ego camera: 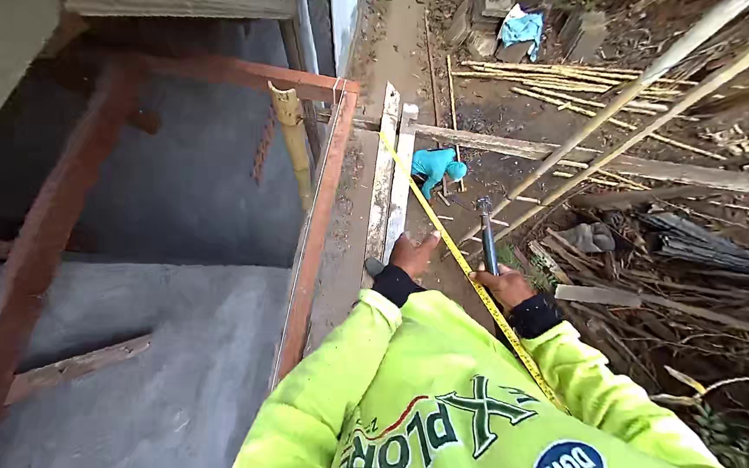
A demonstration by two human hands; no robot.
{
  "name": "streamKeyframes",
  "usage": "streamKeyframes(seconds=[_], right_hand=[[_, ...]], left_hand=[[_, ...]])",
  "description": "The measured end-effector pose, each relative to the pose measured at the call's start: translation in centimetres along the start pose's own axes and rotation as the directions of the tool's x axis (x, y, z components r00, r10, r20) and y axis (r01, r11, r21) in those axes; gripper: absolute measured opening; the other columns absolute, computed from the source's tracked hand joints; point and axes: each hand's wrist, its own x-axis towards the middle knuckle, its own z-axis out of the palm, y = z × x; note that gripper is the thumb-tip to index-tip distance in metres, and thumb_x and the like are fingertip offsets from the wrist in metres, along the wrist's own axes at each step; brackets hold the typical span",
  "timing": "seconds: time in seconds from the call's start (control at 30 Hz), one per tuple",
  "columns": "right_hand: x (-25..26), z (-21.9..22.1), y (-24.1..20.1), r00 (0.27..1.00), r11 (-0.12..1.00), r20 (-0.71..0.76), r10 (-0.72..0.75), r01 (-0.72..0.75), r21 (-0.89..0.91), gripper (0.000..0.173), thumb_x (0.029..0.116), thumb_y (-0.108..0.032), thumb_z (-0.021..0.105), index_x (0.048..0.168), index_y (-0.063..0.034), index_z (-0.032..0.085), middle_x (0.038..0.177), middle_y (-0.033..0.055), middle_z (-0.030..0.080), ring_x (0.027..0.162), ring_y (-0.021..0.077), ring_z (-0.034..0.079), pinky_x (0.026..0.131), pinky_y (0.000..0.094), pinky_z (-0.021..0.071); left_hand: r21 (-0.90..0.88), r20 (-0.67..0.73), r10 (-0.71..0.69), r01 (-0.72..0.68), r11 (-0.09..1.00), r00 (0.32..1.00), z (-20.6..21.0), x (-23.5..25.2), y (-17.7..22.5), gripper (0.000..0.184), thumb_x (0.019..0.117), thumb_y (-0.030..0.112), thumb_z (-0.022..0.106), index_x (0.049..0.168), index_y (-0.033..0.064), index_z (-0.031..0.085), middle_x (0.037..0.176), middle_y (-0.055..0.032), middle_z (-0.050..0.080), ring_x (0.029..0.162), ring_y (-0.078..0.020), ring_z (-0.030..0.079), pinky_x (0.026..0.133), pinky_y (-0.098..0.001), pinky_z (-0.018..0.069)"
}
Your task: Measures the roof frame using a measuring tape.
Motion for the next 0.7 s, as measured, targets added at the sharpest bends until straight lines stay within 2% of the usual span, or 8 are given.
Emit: streamKeyframes(seconds=[0.1,0.23,0.4,0.47,0.53,0.57,0.63,0.7], right_hand=[[-0.8,1.0,-0.8,0.99,1.0,0.14,0.028,-0.029,-0.001,0.014,0.0908,-0.006,0.073,0.101,-0.0016,0.065,0.08,-0.0003,0.063,0.07,0.0065,0.059,0.069,0.0277,0.052],[-1.8,2.2,-0.4,0.958,0.999,0.284,0.03,-0.035,0.012,0.013,0.0926,-0.013,0.073,0.099,-0.0049,0.066,0.078,-0.0002,0.068,0.053,0.0047,0.054,0.048,0.0222,0.0443],[-3.0,1.9,0.8,0.923,0.989,0.384,-0.033,-0.024,0.144,0.012,0.0915,-0.012,0.074,0.096,-0.0075,0.064,0.086,0.001,0.076,0.059,0.0047,0.066,0.048,0.0194,0.0482],[-3.0,1.7,1.3,0.918,0.978,0.391,-0.073,-0.012,0.21,0.011,0.0907,-0.01,0.074,0.094,-0.0083,0.064,0.086,0.0003,0.077,0.062,0.0051,0.068,0.051,0.0198,0.0518],[-2.8,1.4,1.6,0.93,0.969,0.361,-0.071,-0.022,0.247,0.012,0.0899,-0.007,0.074,0.094,-0.0072,0.063,0.085,0.0009,0.076,0.068,0.0094,0.071,0.063,0.0253,0.0593],[-2.5,1.1,1.6,0.94,0.969,0.337,-0.063,-0.024,0.247,0.012,0.0898,-0.006,0.075,0.094,-0.0063,0.063,0.085,0.0015,0.076,0.068,0.0106,0.071,0.066,0.0268,0.0606],[-1.4,0.6,2.1,0.958,0.986,0.285,-0.04,-0.008,0.165,0.012,0.0907,-0.007,0.075,0.095,-0.005,0.064,0.083,0.0012,0.075,0.068,0.0095,0.07,0.067,0.0269,0.0604],[-0.2,0.1,3.2,0.971,1.0,0.24,-0.01,0.006,0.015,0.013,0.0908,-0.012,0.075,0.096,-0.0046,0.066,0.079,-0.0005,0.07,0.066,0.0062,0.065,0.067,0.0263,0.0566]], left_hand=[[-0.197,0.084,-0.178,0.191,0.962,0.98,1.1,2.3,-2.2,0.069,0.1049,0.053,0.051,0.151,0.0029,0.041,0.139,-0.0249,0.058,0.123,-0.0365,0.062,0.097,-0.0523,0.0538],[-0.253,-0.003,-0.176,0.17,0.952,0.984,1.6,3.3,-2.3,0.044,0.1127,0.036,0.037,0.131,0.0021,0.058,0.105,-0.016,0.073,0.08,-0.0249,0.071,0.071,-0.0405,0.0582],[-0.348,-0.16,-0.214,0.148,0.926,0.964,0.7,4.2,-0.6,0.036,0.1129,0.028,0.039,0.122,0.0011,0.061,0.093,-0.013,0.072,0.072,-0.0214,0.069,0.065,-0.0366,0.0581],[-0.199,-0.195,-0.176,0.136,0.97,0.965,0.0,4.4,-0.6,0.035,0.1116,0.028,0.044,0.126,0.0009,0.061,0.104,-0.0155,0.073,0.082,-0.0238,0.071,0.071,-0.0403,0.0592],[0.211,-0.169,0.024,0.012,0.977,0.985,-1.1,2.5,-0.4,0.045,0.1091,0.032,0.051,0.138,-0.0014,0.056,0.128,-0.0212,0.067,0.113,-0.0319,0.068,0.097,-0.0519,0.055],[0.429,-0.135,0.206,-0.13,0.894,0.969,-1.8,0.3,0.1,0.051,0.1066,0.034,0.055,0.143,-0.0013,0.053,0.137,-0.0213,0.062,0.124,-0.0346,0.063,0.104,-0.056,0.0505],[0.694,-0.117,0.58,-0.352,0.628,0.806,-3.5,-4.1,1.5,0.053,0.1009,0.036,0.062,0.142,0.0027,0.058,0.146,-0.0154,0.058,0.136,-0.0332,0.054,0.112,-0.0545,0.0434],[0.809,-0.195,0.787,-0.357,0.467,0.585,-6.8,-6.9,2.3,0.051,0.0981,0.038,0.062,0.136,0.0042,0.062,0.147,-0.0147,0.058,0.142,-0.0362,0.048,0.118,-0.0545,0.0361]])
